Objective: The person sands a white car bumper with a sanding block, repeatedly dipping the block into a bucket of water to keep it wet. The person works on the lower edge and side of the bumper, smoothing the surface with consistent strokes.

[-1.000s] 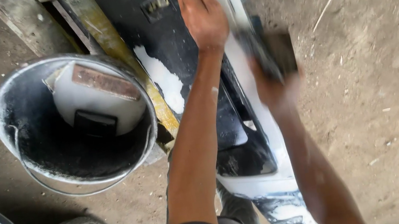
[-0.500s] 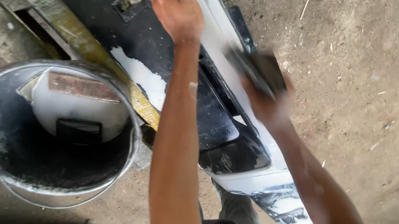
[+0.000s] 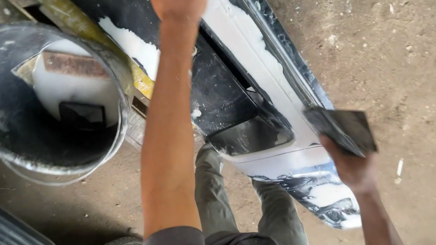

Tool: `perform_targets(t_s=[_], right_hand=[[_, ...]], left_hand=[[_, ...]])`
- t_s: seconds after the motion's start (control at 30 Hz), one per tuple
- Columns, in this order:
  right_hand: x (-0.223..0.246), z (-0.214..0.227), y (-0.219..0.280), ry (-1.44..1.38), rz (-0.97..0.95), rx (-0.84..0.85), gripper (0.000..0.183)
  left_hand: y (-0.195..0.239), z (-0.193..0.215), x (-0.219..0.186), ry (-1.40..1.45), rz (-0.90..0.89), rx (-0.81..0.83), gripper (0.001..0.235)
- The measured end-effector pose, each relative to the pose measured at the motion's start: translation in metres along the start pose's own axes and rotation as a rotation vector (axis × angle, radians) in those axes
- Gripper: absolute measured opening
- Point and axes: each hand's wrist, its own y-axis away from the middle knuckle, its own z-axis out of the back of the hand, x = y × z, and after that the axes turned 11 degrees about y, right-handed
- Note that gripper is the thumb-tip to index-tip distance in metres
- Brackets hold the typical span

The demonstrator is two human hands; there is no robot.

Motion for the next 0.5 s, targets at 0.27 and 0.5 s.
perform_targets(t_s=[0.27,0.5], right_hand=[[-0.05,0.062,0.073,-0.109,0.0,-0.25,0.044],[-0.056,0.082,0.094,-0.111,0.145,-0.271,0.039]], left_hand=[[0.154,0.021,-0.127,-0.422,0.076,0.27,0.087],[0.284,-0.026,-0.185,-0.262,-0.019,0.222,0.089]])
